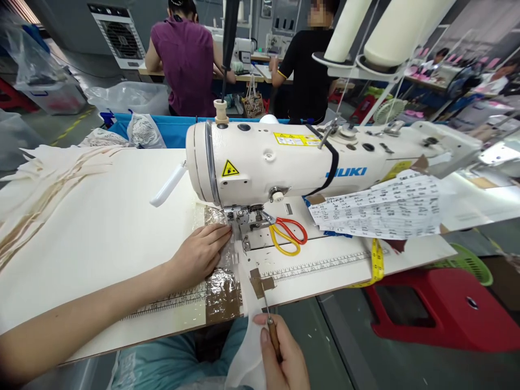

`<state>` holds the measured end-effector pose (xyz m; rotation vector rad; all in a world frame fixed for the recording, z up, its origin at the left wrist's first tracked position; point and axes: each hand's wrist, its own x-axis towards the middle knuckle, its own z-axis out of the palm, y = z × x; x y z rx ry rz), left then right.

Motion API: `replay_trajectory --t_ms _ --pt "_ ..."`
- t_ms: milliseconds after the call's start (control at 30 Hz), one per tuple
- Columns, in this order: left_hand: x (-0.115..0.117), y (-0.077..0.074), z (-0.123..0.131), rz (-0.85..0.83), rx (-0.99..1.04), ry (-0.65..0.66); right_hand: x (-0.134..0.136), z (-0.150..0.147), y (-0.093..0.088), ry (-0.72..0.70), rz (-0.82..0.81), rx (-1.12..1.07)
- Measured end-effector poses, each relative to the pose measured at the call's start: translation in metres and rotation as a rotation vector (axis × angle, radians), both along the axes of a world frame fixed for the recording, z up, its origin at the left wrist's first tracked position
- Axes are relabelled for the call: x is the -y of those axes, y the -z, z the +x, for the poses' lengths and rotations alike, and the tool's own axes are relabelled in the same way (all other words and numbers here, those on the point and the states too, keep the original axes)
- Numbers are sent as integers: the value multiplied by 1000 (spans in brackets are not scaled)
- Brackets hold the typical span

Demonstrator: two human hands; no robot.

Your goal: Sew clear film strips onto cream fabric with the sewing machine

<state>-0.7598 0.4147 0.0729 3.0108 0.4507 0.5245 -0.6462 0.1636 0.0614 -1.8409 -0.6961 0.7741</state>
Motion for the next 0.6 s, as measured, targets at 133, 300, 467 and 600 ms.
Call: replay_trajectory --t_ms 133,300,467,600 --pt "-7 3 0 -89 16 -39 -6 -1 10 83 65 -276" --pt "-17 8 -1 -94 16 13 -11 -23 28 109 208 -723" --pt "-18 10 -3 -105 37 60 -18 -48 23 246 156 -647" --pt "-12 6 3 -44 24 1 -18 -36 16 101 66 -290"
